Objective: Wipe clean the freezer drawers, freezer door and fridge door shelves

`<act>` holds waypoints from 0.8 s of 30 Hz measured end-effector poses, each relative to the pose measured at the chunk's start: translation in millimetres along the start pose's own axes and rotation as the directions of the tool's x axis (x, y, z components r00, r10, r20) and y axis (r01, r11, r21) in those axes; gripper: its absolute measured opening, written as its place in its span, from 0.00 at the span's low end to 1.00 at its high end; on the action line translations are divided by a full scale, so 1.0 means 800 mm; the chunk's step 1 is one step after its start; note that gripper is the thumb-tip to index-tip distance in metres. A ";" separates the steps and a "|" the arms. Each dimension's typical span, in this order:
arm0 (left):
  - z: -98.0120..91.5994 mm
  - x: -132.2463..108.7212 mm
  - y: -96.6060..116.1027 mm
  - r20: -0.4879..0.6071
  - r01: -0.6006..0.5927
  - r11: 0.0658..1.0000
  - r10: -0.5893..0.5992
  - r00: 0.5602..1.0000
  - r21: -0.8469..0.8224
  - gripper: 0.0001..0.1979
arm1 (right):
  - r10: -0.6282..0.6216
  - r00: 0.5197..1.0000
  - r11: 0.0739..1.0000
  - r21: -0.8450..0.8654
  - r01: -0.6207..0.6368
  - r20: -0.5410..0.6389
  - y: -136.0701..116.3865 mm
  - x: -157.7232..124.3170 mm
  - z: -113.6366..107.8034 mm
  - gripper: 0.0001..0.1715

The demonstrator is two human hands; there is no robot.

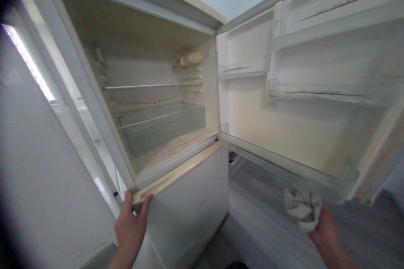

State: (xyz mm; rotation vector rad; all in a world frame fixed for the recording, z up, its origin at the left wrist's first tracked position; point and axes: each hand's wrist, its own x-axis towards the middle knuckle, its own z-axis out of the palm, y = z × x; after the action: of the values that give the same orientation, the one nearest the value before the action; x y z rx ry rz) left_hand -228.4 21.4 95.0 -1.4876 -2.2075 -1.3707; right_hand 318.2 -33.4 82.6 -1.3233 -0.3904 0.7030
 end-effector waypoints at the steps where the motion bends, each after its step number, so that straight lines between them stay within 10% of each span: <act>1: 0.000 0.000 0.000 -0.002 0.002 1.000 -0.002 1.000 0.014 0.39 | 0.019 0.995 0.985 0.175 -0.001 -0.099 -0.027 0.019 -0.026 0.11; 6: -0.005 0.002 0.004 0.010 -0.045 0.998 0.045 0.999 0.033 0.34 | 0.192 0.977 0.933 0.325 -0.153 -0.091 -0.090 0.040 -0.054 0.16; 11: -0.018 0.013 0.010 0.129 -0.011 1.000 0.010 0.992 0.006 0.34 | -0.294 0.955 0.935 0.220 0.277 0.047 -0.082 0.035 -0.029 0.27; 15: -0.026 -0.009 -0.002 0.215 0.037 0.999 -0.031 0.976 -0.025 0.36 | -0.333 0.942 0.920 0.238 0.313 0.047 -0.091 0.016 -0.031 0.28; 19: -0.027 -0.122 -0.066 0.390 0.082 0.996 -0.068 0.918 -0.020 0.37 | -0.142 0.989 0.950 0.276 0.147 -0.038 -0.076 -0.044 -0.051 0.17; 24: -0.018 -0.304 -0.171 0.695 -0.033 0.976 -0.130 0.707 0.216 0.39 | 0.100 0.992 0.981 0.161 -0.111 0.075 -0.040 -0.146 -0.060 0.22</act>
State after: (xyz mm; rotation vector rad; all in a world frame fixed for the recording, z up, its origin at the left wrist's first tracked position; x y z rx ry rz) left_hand -220.8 -162.7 -115.0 -2.1305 -2.7076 -0.5423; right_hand 270.7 -149.6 117.7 -1.1725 -0.3098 0.8523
